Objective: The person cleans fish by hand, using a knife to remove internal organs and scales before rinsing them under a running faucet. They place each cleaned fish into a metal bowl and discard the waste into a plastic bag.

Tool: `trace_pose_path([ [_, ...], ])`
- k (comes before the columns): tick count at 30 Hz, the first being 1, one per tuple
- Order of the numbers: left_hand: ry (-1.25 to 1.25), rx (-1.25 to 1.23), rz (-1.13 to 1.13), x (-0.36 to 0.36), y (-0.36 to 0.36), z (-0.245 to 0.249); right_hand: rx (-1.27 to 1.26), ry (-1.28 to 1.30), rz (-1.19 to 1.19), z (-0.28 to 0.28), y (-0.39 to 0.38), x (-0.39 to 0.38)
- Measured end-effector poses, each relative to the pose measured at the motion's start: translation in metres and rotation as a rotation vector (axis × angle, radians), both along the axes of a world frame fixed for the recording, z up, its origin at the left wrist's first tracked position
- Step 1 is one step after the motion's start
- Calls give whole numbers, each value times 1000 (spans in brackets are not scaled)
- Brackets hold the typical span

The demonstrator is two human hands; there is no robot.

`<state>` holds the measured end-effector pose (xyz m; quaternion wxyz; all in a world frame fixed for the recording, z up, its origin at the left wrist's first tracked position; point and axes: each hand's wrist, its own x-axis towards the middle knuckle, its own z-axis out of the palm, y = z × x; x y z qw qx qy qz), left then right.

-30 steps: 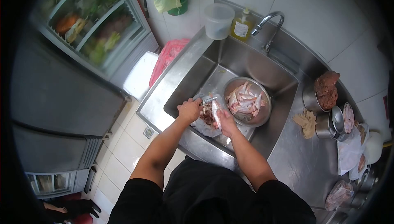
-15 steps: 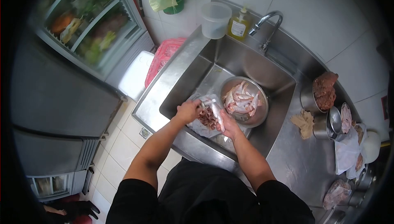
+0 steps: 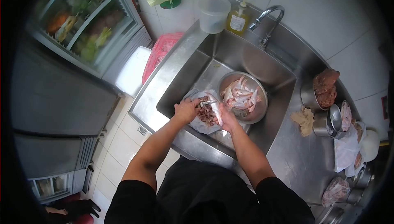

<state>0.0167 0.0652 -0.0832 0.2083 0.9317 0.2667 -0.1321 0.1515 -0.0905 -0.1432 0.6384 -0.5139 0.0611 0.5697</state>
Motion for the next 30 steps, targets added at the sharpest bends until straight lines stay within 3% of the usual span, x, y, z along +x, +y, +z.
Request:
trace_pose_path([
  [1, 7, -2, 48, 2, 0, 1, -14, -61, -5, 5, 2, -1],
  [4, 3, -24, -205, -4, -8, 3, -70, -142, -11, 12, 3, -3],
  [8, 79, 60, -99, 3, 5, 11, -64, -174, -20, -10, 5, 1],
  [11, -1, 68, -309, -10, 0, 6, -105, -174, -6, 9, 5, 0],
  [14, 13, -23, -26, 0, 6, 10, 42, 33, 12, 5, 1, 8],
  [17, -8, 4, 111, 7, 13, -4, 77, -118, 112, 15, -3, 1],
  [20, 99, 23, 107, 17, 6, -7, 161, -150, 155, 1, -2, 1],
  [23, 76, -31, -107, 12, -16, 13, 186, -62, 127, -10, -2, 0],
  [27, 120, -71, -154, 12, 4, 12, 104, -160, 169, -2, -4, -5],
  [30, 161, -5, 48, 21, 12, 15, 92, -255, 202, -5, -3, -6],
])
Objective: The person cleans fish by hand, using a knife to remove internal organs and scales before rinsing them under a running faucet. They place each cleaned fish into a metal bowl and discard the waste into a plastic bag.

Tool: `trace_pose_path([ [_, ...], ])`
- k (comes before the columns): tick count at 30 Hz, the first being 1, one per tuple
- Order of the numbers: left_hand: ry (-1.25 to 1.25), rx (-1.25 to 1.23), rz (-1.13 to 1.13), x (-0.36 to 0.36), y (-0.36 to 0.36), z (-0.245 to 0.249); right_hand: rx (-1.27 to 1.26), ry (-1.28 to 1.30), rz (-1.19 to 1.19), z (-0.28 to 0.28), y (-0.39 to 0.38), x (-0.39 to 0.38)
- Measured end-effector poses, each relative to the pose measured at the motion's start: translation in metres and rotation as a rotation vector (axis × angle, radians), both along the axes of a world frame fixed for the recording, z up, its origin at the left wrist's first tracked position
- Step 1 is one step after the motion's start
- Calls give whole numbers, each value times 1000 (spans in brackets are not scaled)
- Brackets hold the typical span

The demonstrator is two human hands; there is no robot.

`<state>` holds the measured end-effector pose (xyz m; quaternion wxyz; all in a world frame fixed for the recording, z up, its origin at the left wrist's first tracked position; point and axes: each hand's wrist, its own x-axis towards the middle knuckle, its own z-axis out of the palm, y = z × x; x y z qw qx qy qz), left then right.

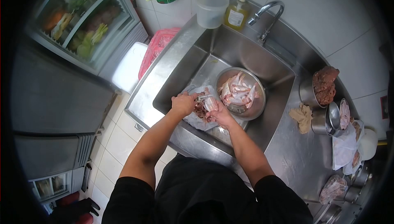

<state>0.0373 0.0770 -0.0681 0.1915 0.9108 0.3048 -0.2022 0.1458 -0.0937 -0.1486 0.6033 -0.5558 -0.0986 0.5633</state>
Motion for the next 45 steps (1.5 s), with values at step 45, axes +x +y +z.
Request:
trace_pose_path([
  [45, -306, -211, 183, -29, 10, -17, 38, 249, -142, 35, 14, -6],
])
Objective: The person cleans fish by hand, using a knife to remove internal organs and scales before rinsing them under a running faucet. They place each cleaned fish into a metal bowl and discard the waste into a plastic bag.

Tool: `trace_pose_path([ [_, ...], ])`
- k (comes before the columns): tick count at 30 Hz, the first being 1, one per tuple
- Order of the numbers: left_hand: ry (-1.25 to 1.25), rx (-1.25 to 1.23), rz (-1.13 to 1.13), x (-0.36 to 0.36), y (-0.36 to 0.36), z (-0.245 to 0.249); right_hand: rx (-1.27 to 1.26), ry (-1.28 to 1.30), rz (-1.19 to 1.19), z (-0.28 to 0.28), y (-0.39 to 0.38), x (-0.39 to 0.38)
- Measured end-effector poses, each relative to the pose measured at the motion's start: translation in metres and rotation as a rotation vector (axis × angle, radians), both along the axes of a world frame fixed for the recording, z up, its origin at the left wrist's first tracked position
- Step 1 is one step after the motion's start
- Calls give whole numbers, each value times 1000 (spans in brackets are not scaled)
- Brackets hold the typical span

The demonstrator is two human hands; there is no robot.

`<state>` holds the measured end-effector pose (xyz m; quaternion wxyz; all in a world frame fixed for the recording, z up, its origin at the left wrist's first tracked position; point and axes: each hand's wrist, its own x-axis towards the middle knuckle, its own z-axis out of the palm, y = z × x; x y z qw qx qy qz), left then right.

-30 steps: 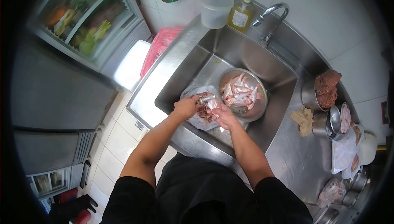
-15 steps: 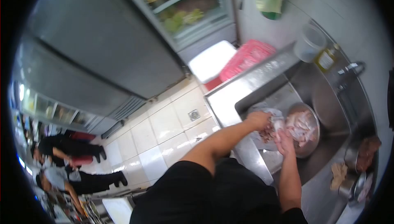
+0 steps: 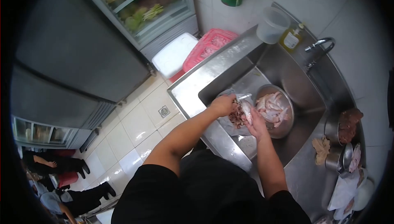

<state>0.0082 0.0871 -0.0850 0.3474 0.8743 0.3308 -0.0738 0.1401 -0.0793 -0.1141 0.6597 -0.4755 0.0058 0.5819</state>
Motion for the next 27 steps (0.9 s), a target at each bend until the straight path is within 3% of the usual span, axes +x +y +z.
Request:
trace_pose_path([
  [3, -47, -86, 22, -1, -12, 5, 57, 362, -175, 5, 4, 4],
  [7, -305, -24, 9, -1, -40, 15, 162, 537, -96, 1, 0, 0],
  [10, -214, 41, -92, 0, -49, 37, 139, 521, -35, -17, -6, -1],
  [11, -444, 106, -131, 2, -48, 0, 193, 525, 65, -18, -8, 1],
  [12, -455, 77, -224, 3, -45, -9, 211, 505, 66, -13, -9, -1],
  [14, -323, 119, -96, 2, -51, 3, 176, 332, 53, 1, -13, -10],
  [16, -296, 71, -23, 5, -51, -4, 299, 323, 185, 19, -10, -11],
  [17, -265, 153, -131, 4, -46, -6, 355, 330, 231, 0, -13, -6],
  [19, -286, 57, -115, 1, -40, -12, 253, 99, 328, -24, -15, 3],
  [20, -264, 35, -31, -5, -38, 2, 204, 147, 306, -34, -15, 1],
  [22, -215, -20, 136, -15, -34, 33, 23, 3, 201, -28, -9, -4],
  [24, -152, -50, 136, -9, -23, 21, -44, -74, 173, -24, -5, -6],
  [26, -103, 3, 121, -5, -22, 25, -67, -193, 153, -23, -2, -4],
  [27, -140, 167, 106, 8, -25, -4, -75, -201, 161, -28, -1, 2],
])
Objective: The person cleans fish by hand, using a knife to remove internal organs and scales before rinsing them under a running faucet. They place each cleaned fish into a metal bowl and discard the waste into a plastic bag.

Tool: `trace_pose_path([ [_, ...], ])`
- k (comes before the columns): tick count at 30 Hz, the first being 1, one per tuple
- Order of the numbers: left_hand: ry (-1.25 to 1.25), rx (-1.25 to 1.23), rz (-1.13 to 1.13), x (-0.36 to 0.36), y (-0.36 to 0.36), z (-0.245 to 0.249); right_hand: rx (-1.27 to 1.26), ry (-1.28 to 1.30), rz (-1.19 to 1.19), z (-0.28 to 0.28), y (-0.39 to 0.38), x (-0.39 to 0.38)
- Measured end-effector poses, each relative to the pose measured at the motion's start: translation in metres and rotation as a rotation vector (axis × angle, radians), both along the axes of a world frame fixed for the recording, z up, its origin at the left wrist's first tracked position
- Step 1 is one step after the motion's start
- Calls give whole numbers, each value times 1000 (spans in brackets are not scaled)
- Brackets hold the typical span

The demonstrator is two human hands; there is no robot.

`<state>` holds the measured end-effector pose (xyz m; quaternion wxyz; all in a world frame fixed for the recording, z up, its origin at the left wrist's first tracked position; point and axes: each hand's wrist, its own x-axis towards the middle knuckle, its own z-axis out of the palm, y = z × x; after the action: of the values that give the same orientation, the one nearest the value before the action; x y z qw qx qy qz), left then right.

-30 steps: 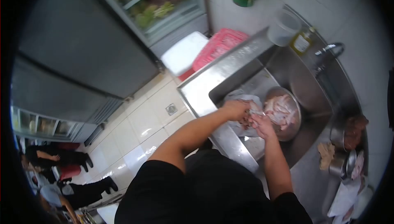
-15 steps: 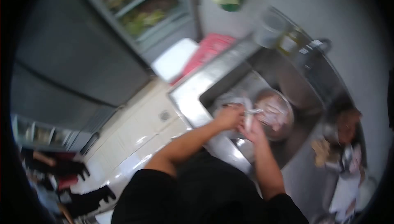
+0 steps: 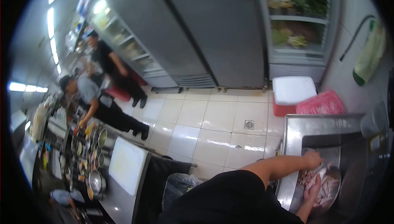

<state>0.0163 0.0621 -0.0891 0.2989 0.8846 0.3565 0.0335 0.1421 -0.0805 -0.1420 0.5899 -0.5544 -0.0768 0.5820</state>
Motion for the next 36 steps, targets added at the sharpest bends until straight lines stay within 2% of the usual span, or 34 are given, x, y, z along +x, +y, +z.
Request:
trace_pose_path([
  [1, 86, 73, -123, -15, -10, 42, -5, -6, 6, -7, 1, 6],
  [2, 131, 81, -168, -16, -14, 54, -16, 6, 7, -10, 1, 6],
  [8, 79, 88, 148, 0, 13, 38, -30, 57, 6, -13, 12, 12],
  [11, 177, 102, -21, -8, 6, 56, -60, 4, 39, -22, 17, 23],
  [12, 242, 185, -110, -7, 5, 50, -70, -13, 45, -24, 19, 26],
  [13, 205, 146, -51, -6, 6, 48, -82, -31, 49, -25, 19, 29],
  [16, 113, 66, 127, -8, 14, 54, 101, 62, 94, 15, 16, 2],
  [17, 87, 54, 183, -3, 20, 49, 36, 25, 163, -11, 20, 18],
  [18, 149, 86, 107, -5, 18, 55, 77, 58, 202, -8, 18, 19],
  [19, 177, 30, 9, -17, 10, 77, 31, 197, 260, -19, 18, 32],
  [20, 250, 68, -119, -16, -1, 74, 33, 182, 192, -4, 15, 19],
  [21, 288, -12, -77, -14, -2, 74, 35, 164, 125, 5, 12, 10],
  [22, 239, 42, -195, -16, -2, 62, 115, 121, 206, -12, 8, 19],
  [23, 321, -15, -179, -16, 3, 84, 64, 172, 132, 22, 12, 3],
  [24, 296, 7, -142, -14, 11, 76, 96, 209, 141, 7, 9, 9],
  [25, 184, 109, -38, -10, 23, 46, 34, 88, 94, 18, 13, 3],
  [26, 166, 103, -15, -8, 25, 51, 56, 118, 127, 26, 12, 5],
  [28, 159, 169, -119, -8, 14, 49, 38, 77, 44, 41, 10, 2],
  [29, 210, 178, -245, -10, 4, 48, 10, 78, 51, 41, 8, 3],
  [31, 149, 82, -252, -11, -5, 44, 9, 55, 64, 35, 3, 6],
  [34, 160, -10, -83, 1, 24, 42, 1, 46, 45, 42, 0, 6],
  [36, 200, 60, -139, 4, 26, 43, 13, 119, 20, 43, 2, 7],
])
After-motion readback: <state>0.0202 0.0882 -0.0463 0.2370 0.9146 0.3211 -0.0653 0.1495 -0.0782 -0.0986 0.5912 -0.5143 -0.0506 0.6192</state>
